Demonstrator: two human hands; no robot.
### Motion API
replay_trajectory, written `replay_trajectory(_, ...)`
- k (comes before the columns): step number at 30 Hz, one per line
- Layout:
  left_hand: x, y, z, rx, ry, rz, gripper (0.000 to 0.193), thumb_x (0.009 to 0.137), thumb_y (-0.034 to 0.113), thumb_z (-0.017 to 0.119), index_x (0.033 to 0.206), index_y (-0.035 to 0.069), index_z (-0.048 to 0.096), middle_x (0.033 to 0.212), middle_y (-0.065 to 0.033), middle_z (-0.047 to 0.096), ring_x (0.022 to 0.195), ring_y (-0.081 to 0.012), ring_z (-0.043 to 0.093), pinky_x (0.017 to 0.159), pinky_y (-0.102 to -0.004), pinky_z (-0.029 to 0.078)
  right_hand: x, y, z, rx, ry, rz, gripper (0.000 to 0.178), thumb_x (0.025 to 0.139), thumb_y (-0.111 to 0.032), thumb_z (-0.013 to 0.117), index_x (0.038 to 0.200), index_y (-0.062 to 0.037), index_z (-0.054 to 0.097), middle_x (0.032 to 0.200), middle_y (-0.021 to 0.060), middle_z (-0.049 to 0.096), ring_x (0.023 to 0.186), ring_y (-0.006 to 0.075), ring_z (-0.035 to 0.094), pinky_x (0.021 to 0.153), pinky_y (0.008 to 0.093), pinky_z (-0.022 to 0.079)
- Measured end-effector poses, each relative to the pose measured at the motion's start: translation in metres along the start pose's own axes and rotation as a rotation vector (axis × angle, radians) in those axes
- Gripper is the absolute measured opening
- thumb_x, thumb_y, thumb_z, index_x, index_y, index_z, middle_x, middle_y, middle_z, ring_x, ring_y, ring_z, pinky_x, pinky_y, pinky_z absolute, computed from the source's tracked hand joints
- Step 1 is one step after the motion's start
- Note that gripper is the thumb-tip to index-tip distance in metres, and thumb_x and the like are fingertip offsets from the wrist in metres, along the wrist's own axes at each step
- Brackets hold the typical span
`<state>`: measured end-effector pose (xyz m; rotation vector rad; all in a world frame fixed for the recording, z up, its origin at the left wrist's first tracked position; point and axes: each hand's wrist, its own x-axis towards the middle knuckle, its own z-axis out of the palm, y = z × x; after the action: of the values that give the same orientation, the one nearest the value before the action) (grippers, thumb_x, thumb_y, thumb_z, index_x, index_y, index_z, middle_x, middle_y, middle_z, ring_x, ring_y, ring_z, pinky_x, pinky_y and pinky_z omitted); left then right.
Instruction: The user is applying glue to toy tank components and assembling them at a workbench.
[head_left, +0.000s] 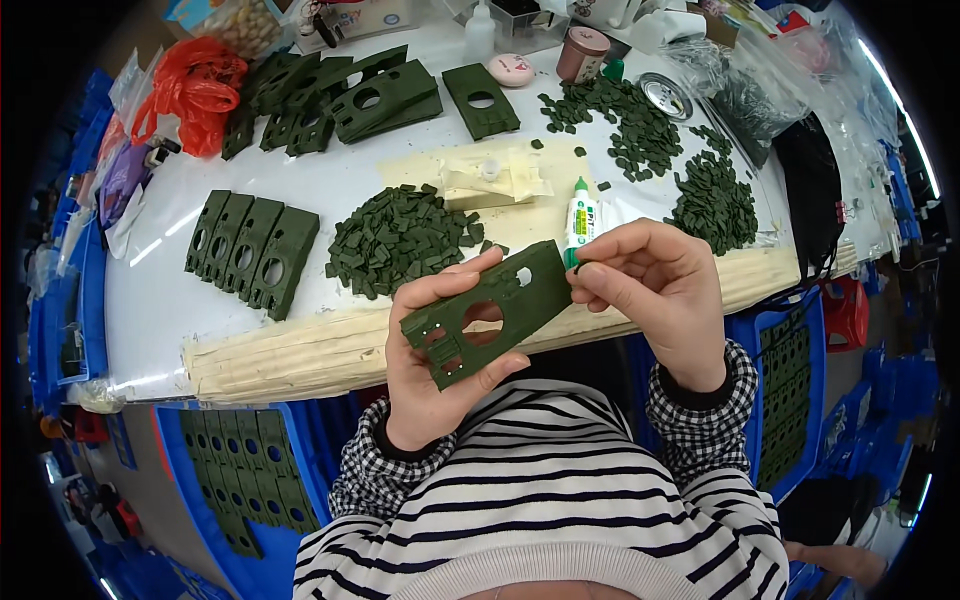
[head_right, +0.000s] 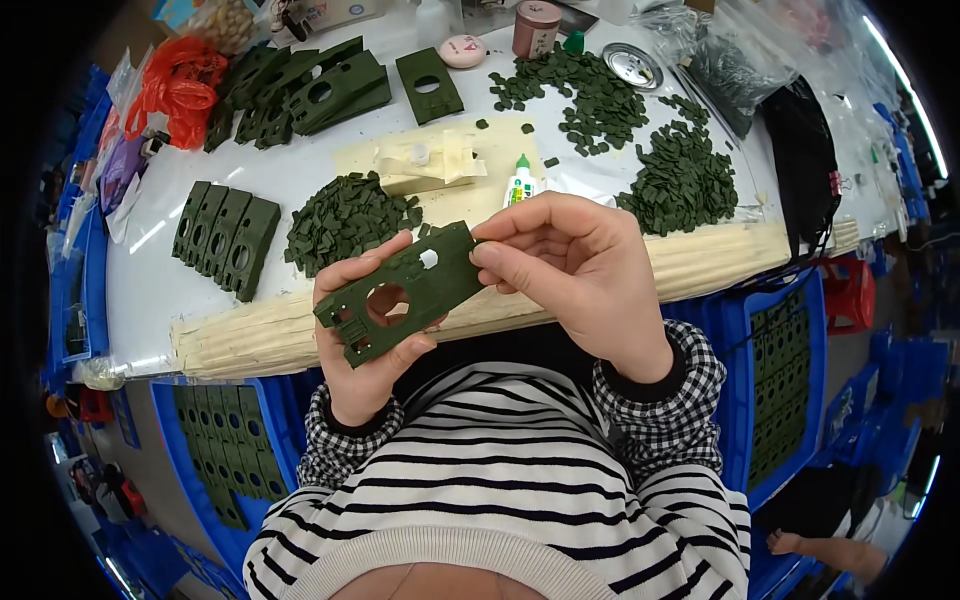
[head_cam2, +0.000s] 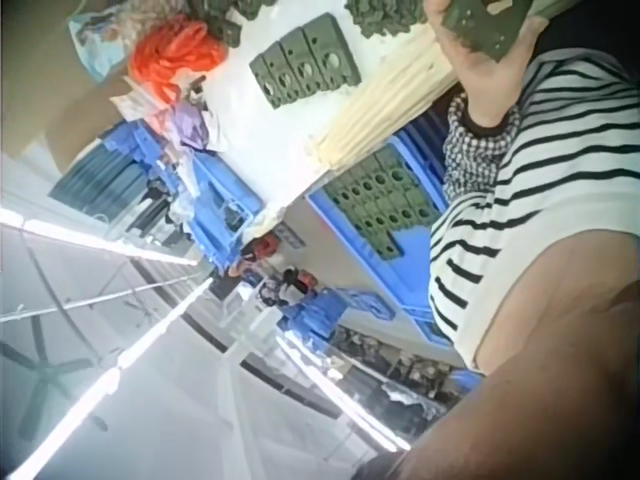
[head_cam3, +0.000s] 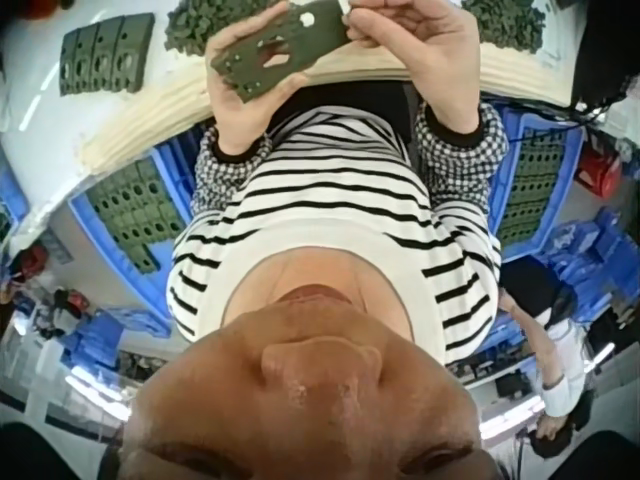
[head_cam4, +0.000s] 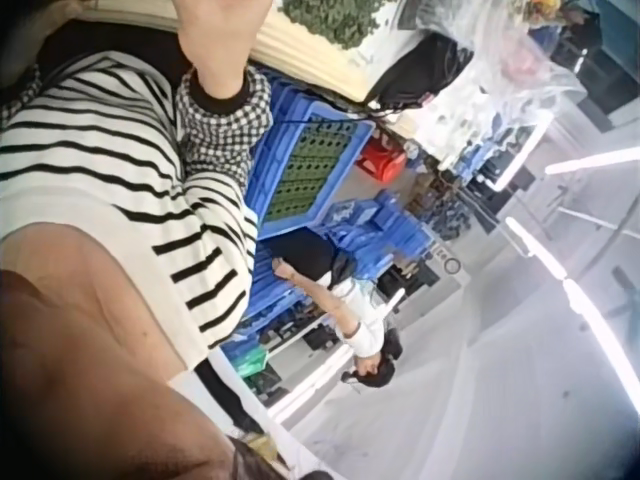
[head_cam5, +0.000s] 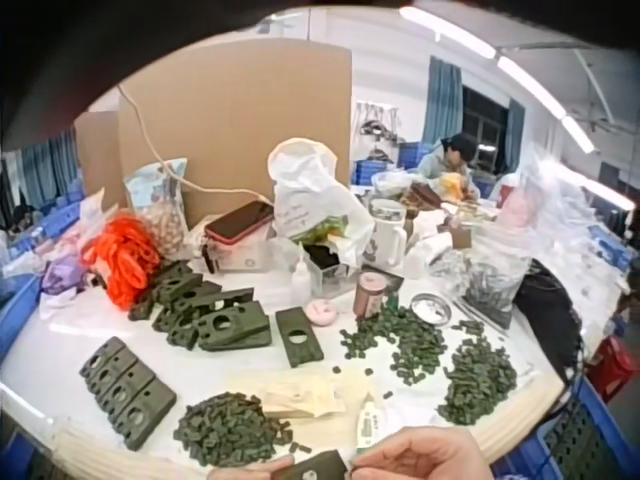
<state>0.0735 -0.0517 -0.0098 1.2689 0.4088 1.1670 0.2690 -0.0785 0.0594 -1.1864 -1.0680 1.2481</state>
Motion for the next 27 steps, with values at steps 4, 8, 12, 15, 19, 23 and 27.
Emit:
replay_trajectory(4,-0.001,-0.001,0.0,0.021,0.0,0.017,0.062,0.072,-0.001,0.073,0.122,0.004,0.036,0.133,-0.022,0.037,0.11,-0.0247,0.053,0.086,-0.0345,0.053,0.0,0.006,-0.002,-0.017,0.008,-0.031,0.017,0.083,0.001,0.06,0.1,0.0054,0.063,0.084,0.012,0.066,0.074,0.0121,0.064,0.065,0.0203,0.052)
replay_trajectory(8,-0.002,0.001,0.001,-0.004,-0.017,0.035,0.06,0.072,-0.006,0.07,0.121,0.003,0.037,0.133,-0.0209,0.036,0.113,-0.0228,0.051,0.089,-0.0332,0.052,-0.002,0.002,0.0,0.001,-0.008,0.015,0.018,0.083,0.0,0.062,0.1,0.0058,0.062,0.086,0.0112,0.066,0.076,0.0114,0.064,0.067,0.0195,0.052)
replay_trajectory(12,-0.002,0.003,0.0,0.03,-0.014,0.048,0.06,0.072,-0.006,0.071,0.121,0.003,0.038,0.133,-0.0211,0.036,0.113,-0.0227,0.05,0.089,-0.0323,0.052,-0.002,-0.001,0.001,0.006,-0.012,0.075,0.014,0.082,-0.001,0.063,0.095,0.0056,0.062,0.084,0.0101,0.066,0.075,0.0111,0.064,0.066,0.0194,0.052)
replay_trajectory(15,-0.003,0.004,0.0,0.055,-0.01,0.054,0.06,0.072,-0.005,0.071,0.121,0.003,0.038,0.133,-0.0218,0.037,0.114,-0.0231,0.05,0.088,-0.032,0.052,-0.002,0.0,0.001,-0.005,-0.029,0.062,0.012,0.082,0.0,0.064,0.092,0.0051,0.062,0.084,0.0083,0.065,0.074,0.0101,0.062,0.068,0.0194,0.051)
replay_trajectory(19,-0.003,0.002,0.0,0.079,-0.004,0.079,0.06,0.071,-0.004,0.072,0.12,0.002,0.038,0.132,-0.0236,0.037,0.115,-0.0242,0.05,0.089,-0.033,0.052,0.001,0.008,0.0,-0.087,-0.07,-0.079,0.01,0.08,0.0,0.065,0.089,0.004,0.064,0.094,0.0082,0.059,0.081,0.0107,0.057,0.073,0.0214,0.047)
replay_trajectory(23,-0.003,0.001,0.0,0.055,-0.011,0.085,0.058,0.072,-0.003,0.072,0.119,0.001,0.038,0.132,-0.0254,0.036,0.115,-0.0261,0.05,0.088,-0.0348,0.053,0.005,0.013,0.003,-0.219,-0.08,-0.21,0.009,0.077,-0.003,0.067,0.084,0.0025,0.066,0.102,0.0096,0.054,0.094,0.0137,0.052,0.081,0.0254,0.042)
replay_trajectory(27,-0.004,0.0,-0.001,0.045,-0.008,0.092,0.058,0.072,-0.003,0.072,0.119,0.001,0.038,0.132,-0.0262,0.036,0.115,-0.0268,0.05,0.088,-0.0353,0.053,0.008,0.01,0.008,-0.288,-0.094,-0.223,0.01,0.075,-0.006,0.068,0.082,0.0011,0.066,0.102,0.0093,0.054,0.096,0.0144,0.051,0.083,0.0267,0.039)
